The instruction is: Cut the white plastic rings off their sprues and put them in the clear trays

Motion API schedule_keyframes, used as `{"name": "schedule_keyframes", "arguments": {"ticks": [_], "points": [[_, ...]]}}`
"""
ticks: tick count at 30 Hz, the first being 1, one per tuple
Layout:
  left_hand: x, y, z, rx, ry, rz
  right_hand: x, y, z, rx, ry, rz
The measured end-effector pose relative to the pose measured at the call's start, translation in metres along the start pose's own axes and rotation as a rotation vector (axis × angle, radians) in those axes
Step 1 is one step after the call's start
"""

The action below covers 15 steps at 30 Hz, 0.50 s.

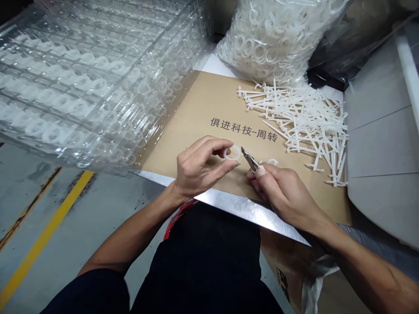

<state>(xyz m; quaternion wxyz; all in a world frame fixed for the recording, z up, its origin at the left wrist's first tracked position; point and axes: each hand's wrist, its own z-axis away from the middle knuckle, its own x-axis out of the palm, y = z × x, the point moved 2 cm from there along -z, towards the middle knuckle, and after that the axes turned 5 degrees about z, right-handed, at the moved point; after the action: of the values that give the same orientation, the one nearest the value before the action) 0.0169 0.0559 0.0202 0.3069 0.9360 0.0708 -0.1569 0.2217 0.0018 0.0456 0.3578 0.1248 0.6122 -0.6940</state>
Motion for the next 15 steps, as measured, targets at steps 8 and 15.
{"name": "schedule_keyframes", "arguments": {"ticks": [8,15], "points": [[-0.001,-0.001,0.001,-0.018,0.002,0.046,0.0,0.014,0.002,0.116,-0.045,-0.426],[-0.002,-0.001,0.0,-0.03,-0.018,-0.001,-0.001,0.015,0.005,0.113,-0.055,-0.465]]}}
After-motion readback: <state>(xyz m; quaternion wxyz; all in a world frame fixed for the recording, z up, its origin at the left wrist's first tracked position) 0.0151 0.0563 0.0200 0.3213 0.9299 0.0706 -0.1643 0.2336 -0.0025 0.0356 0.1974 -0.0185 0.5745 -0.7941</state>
